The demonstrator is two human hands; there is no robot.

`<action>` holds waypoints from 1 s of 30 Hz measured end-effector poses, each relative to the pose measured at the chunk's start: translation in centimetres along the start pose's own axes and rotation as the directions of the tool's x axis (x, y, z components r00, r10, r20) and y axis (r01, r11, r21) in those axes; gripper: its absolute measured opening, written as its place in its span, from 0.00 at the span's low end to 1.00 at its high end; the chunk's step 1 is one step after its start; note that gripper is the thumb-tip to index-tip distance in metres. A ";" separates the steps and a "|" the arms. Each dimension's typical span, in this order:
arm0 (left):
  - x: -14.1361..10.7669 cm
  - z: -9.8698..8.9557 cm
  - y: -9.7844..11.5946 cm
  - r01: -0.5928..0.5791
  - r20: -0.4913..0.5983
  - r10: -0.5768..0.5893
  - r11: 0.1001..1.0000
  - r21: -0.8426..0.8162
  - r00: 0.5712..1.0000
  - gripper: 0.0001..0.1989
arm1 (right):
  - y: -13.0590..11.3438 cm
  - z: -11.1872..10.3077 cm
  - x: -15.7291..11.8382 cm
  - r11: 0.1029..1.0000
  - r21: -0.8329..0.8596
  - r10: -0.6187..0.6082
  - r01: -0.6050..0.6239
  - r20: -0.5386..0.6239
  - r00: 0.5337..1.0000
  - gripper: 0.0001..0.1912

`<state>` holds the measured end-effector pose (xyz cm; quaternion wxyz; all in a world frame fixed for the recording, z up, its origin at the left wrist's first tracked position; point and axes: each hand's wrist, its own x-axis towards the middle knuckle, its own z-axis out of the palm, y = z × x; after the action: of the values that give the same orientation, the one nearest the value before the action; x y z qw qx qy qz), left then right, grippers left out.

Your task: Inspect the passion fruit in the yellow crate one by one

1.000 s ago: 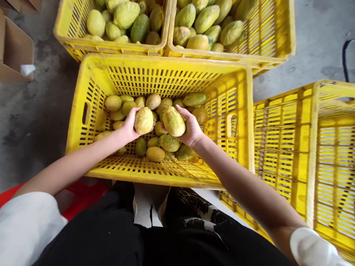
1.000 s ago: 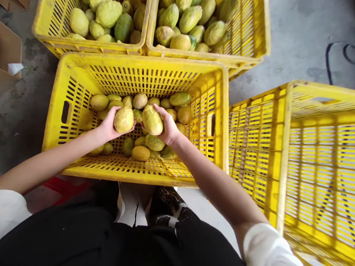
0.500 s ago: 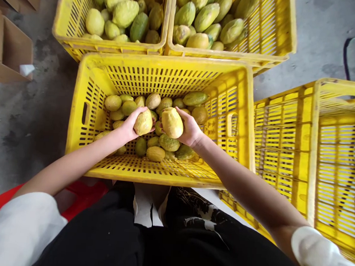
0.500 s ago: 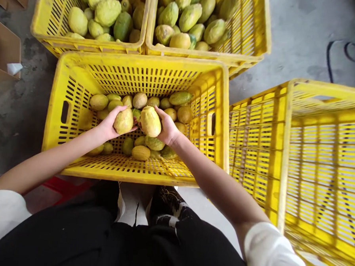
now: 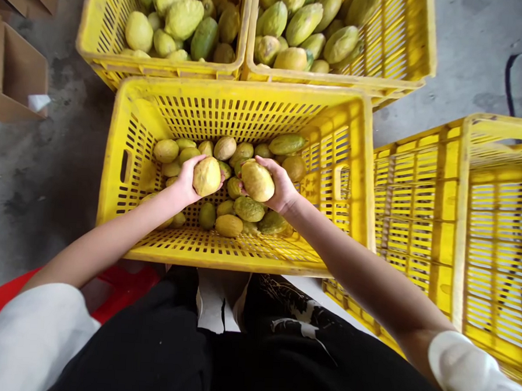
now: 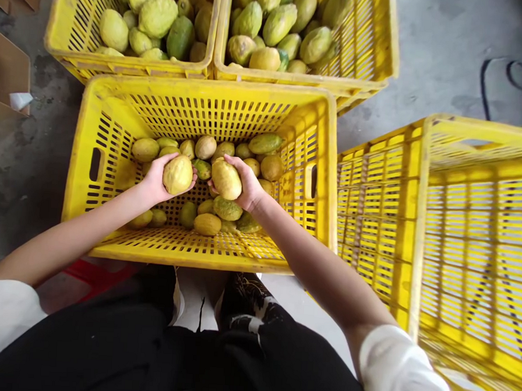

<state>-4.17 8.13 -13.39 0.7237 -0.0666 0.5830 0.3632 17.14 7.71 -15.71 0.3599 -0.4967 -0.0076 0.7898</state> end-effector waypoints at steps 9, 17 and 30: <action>-0.2 0.3 -0.5 0.048 -0.048 -0.051 0.996 -0.072 0.998 0.19 | -0.4 2.5 -2.2 0.999 -0.024 0.034 -0.036 -0.085 0.996 0.18; -0.2 0.1 -0.4 0.080 -0.029 -0.081 0.996 -0.048 0.996 0.19 | -0.1 1.7 -1.7 0.997 -0.072 -0.018 0.010 -0.105 0.994 0.10; -0.1 0.3 -0.8 0.007 -0.103 -0.002 0.998 0.055 0.995 0.18 | 0.5 0.6 -0.5 0.988 -0.129 -0.093 0.085 -0.058 0.994 0.12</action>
<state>-3.47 7.61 -13.53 0.6951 -0.0666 0.6292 0.3414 16.55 7.28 -15.21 0.3628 -0.5426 -0.0681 0.7545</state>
